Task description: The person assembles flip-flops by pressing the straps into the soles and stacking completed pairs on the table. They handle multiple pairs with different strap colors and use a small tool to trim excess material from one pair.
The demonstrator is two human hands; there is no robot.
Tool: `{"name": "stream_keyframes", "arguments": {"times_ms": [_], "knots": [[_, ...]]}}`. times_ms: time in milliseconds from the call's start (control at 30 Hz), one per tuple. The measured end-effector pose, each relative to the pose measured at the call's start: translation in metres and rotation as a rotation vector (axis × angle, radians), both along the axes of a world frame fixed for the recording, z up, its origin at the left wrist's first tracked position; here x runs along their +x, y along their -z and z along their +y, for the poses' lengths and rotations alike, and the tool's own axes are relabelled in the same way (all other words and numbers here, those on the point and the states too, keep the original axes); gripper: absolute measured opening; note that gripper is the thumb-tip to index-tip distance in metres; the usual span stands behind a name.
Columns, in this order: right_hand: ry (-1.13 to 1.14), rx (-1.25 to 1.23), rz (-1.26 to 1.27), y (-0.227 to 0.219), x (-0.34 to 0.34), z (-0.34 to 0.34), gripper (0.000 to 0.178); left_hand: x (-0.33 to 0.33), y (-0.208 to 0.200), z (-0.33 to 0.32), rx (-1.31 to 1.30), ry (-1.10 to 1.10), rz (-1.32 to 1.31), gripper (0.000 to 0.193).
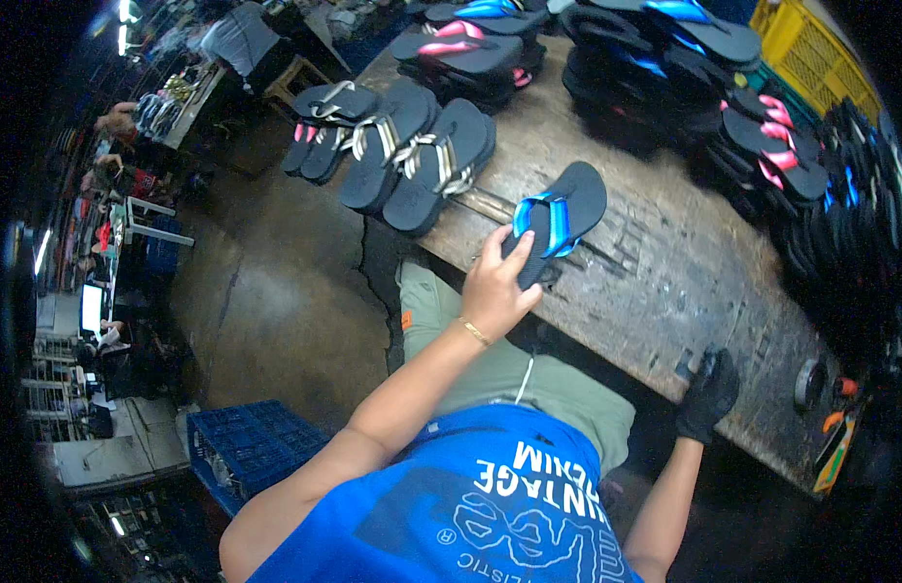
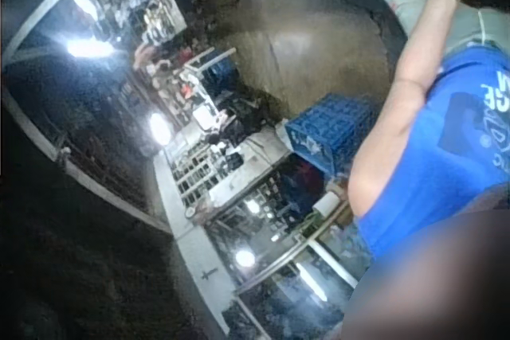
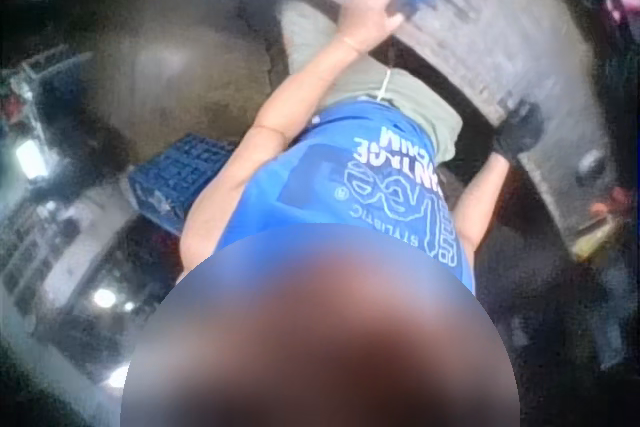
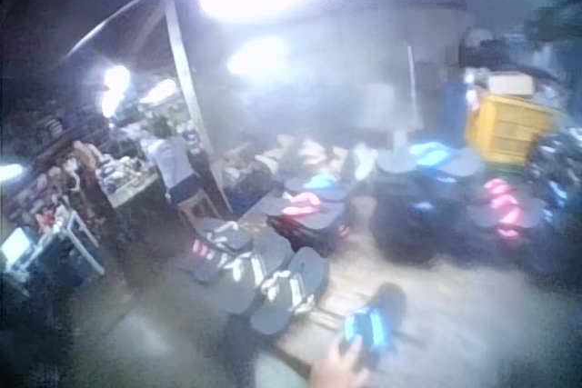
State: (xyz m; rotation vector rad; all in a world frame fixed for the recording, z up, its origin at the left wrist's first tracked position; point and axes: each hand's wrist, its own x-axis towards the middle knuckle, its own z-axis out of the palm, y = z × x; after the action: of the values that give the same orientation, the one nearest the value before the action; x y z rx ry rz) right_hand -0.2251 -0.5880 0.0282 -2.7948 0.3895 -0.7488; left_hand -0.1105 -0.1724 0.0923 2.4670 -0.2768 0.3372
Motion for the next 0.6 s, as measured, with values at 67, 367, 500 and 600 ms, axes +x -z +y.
{"name": "stream_keyframes", "arguments": {"times_ms": [67,367,500,600], "knots": [[0.014,0.006,0.013,-0.001,0.001,0.001,0.03,0.002,-0.021,0.027,-0.095,0.003,-0.153,0.073],[0.045,-0.018,0.036,0.013,-0.003,-0.013,0.043,0.065,-0.052,0.137,0.441,-0.32,-0.206,0.072],[0.051,-0.278,0.246,0.047,-0.009,-0.047,0.041,0.077,-0.062,0.15,0.249,-0.289,-0.37,0.077],[-0.073,-0.686,0.127,0.064,-0.016,-0.066,0.049,0.14,-0.094,0.203,0.028,-0.396,-0.662,0.079]]}}
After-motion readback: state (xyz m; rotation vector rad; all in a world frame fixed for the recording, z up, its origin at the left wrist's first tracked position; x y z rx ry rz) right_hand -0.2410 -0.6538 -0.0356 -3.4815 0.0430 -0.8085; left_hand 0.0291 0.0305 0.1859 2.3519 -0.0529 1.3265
